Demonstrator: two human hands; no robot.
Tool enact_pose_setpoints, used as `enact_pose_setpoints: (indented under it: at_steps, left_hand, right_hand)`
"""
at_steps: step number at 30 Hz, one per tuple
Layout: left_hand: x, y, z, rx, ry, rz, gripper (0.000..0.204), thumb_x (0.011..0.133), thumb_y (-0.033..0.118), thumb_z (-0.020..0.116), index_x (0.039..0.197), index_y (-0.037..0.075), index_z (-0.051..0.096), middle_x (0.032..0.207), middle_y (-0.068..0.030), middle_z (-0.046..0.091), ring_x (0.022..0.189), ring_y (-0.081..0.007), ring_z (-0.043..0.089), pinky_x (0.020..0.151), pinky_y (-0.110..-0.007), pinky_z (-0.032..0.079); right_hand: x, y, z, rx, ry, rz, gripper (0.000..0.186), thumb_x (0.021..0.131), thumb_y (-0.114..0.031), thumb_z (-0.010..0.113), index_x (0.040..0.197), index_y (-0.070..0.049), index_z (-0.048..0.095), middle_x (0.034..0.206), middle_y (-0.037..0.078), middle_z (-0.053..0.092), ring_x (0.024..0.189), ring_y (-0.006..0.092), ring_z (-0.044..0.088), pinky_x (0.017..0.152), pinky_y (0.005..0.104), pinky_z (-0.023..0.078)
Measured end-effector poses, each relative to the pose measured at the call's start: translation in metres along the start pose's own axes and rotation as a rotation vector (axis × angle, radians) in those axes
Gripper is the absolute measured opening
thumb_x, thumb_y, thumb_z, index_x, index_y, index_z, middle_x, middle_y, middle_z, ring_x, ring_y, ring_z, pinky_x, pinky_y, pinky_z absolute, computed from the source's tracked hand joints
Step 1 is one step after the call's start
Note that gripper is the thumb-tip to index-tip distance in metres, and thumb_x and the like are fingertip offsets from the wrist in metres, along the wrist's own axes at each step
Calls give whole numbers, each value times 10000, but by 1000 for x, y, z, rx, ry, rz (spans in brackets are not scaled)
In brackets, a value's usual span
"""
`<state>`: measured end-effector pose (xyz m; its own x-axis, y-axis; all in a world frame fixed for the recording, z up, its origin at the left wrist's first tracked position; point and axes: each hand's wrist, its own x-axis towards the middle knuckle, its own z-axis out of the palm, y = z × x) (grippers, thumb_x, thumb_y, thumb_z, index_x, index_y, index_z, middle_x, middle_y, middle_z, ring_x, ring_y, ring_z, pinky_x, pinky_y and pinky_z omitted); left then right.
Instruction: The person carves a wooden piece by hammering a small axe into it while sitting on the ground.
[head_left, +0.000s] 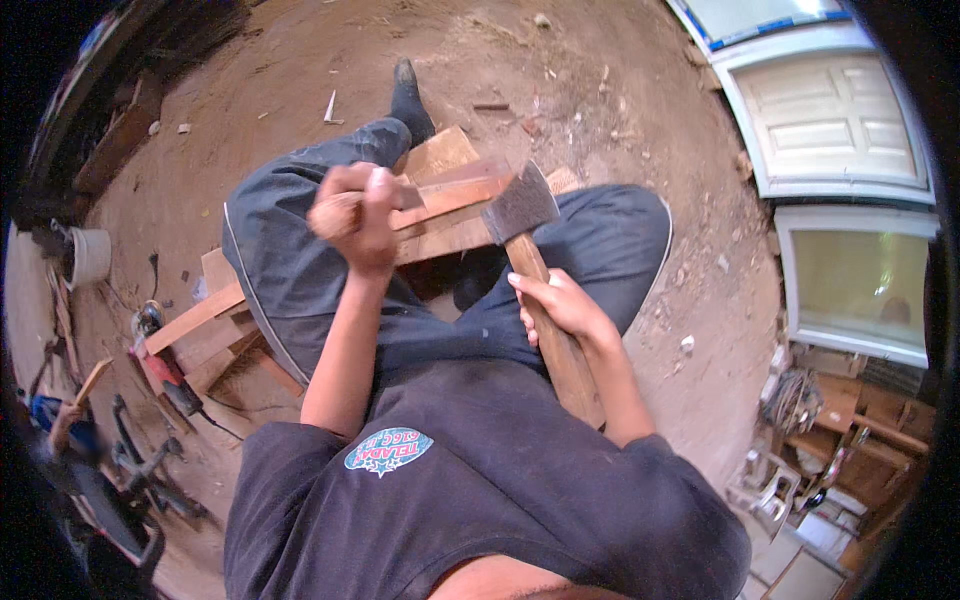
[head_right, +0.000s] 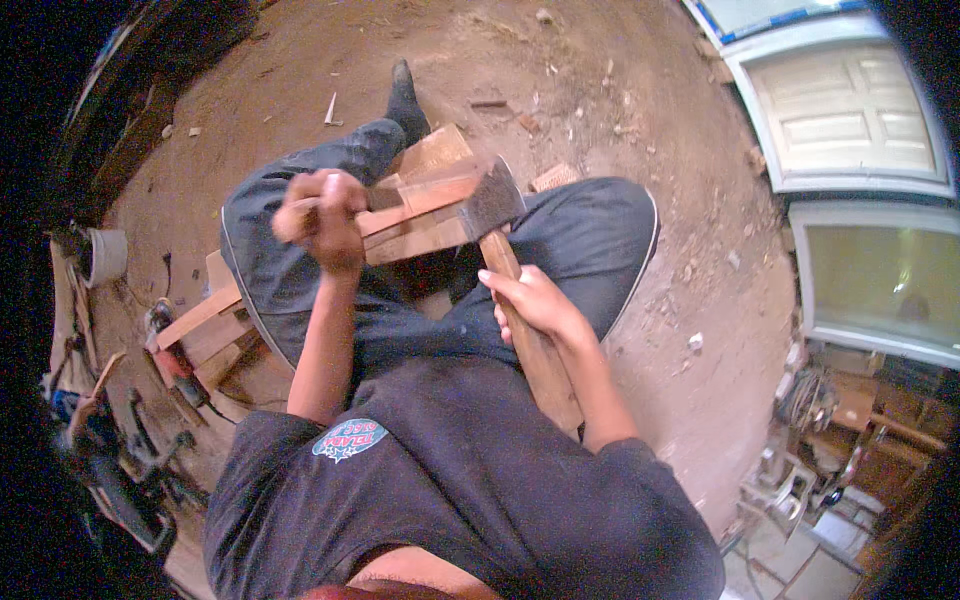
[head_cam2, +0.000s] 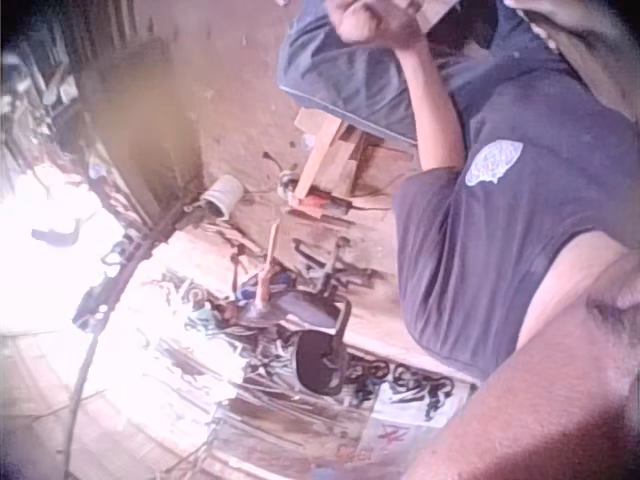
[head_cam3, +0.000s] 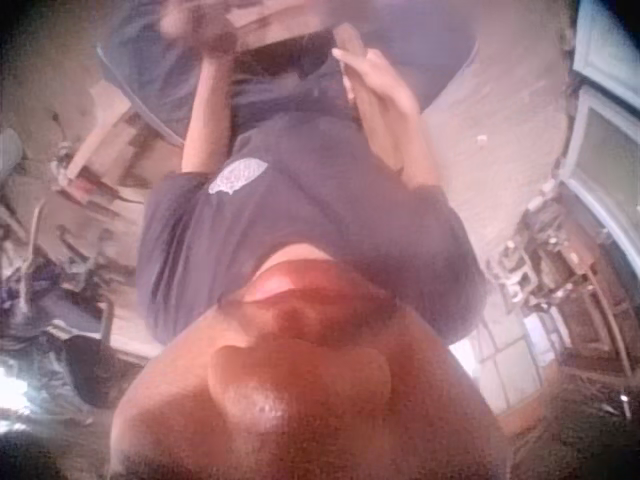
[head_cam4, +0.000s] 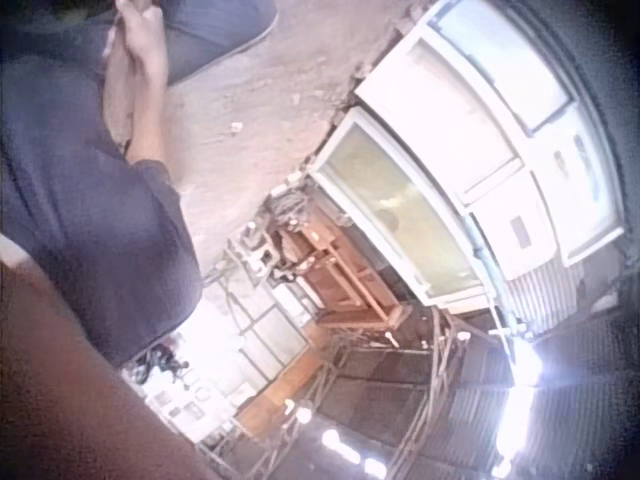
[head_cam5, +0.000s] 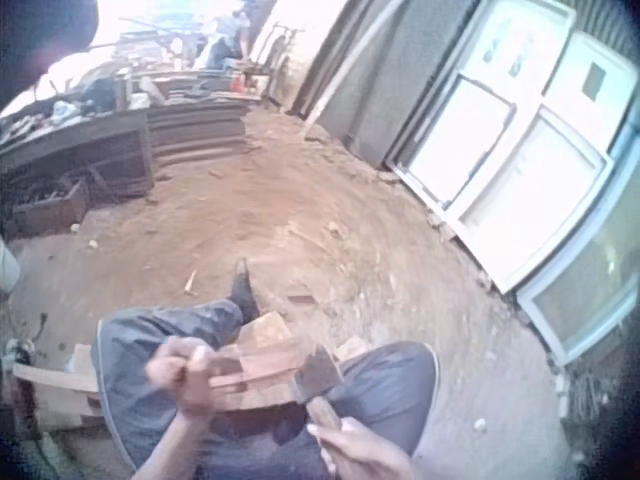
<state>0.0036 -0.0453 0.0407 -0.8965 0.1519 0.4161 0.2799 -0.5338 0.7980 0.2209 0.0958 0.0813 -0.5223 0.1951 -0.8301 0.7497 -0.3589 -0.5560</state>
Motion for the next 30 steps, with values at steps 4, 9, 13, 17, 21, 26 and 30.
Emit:
enact_pose_setpoints:
  at_steps: [4,9,13,17,21,26,30]
  left_hand:
    - [22,38,15,-94,-140,122,185,915,-14,489,773,57,394,648,-73,490,554,-136,449,534,-276,413]
    - [13,29,9,-109,-102,-20,199,924,18,489,767,60,374,639,-67,473,566,-135,434,526,-288,405]
    - [-7,9,1,-98,-89,-79,204,924,23,496,763,61,376,640,-68,476,567,-138,441,528,-288,408]
    - [-17,-7,0,-64,-89,-125,209,919,23,510,754,60,386,625,-68,476,556,-139,445,526,-285,407]
    - [-17,-18,3,-102,-139,-150,205,913,4,507,747,58,400,611,-62,472,534,-136,436,510,-281,400]
    - [-19,-23,13,-63,-151,-196,225,912,-2,498,727,63,388,597,-65,474,521,-135,442,501,-283,397]
    - [-20,-28,12,-15,-135,-211,230,915,10,509,726,64,390,596,-66,483,523,-134,455,508,-282,406]
  right_hand:
    - [10,5,-4,-52,-37,-30,424,928,-410,622,764,-32,522,578,52,555,436,161,566,414,318,492]
    - [19,10,5,-317,38,-66,440,943,-390,602,756,0,518,565,68,555,431,154,572,399,310,478]
    - [24,20,8,-375,-4,-131,498,955,-395,574,676,13,519,556,77,559,428,165,587,398,314,482]
    - [30,22,3,-404,-14,-104,503,954,-396,573,676,20,527,553,76,557,429,166,592,402,313,488]
    - [27,18,2,-440,-23,-110,518,950,-389,569,652,32,527,544,93,567,434,183,607,419,321,498]
    - [30,14,7,-579,-6,-131,568,946,-392,556,610,66,539,523,137,584,438,225,630,453,347,516]
    - [30,14,5,-559,-8,-132,573,946,-389,552,607,74,552,515,152,582,437,238,634,469,358,522]
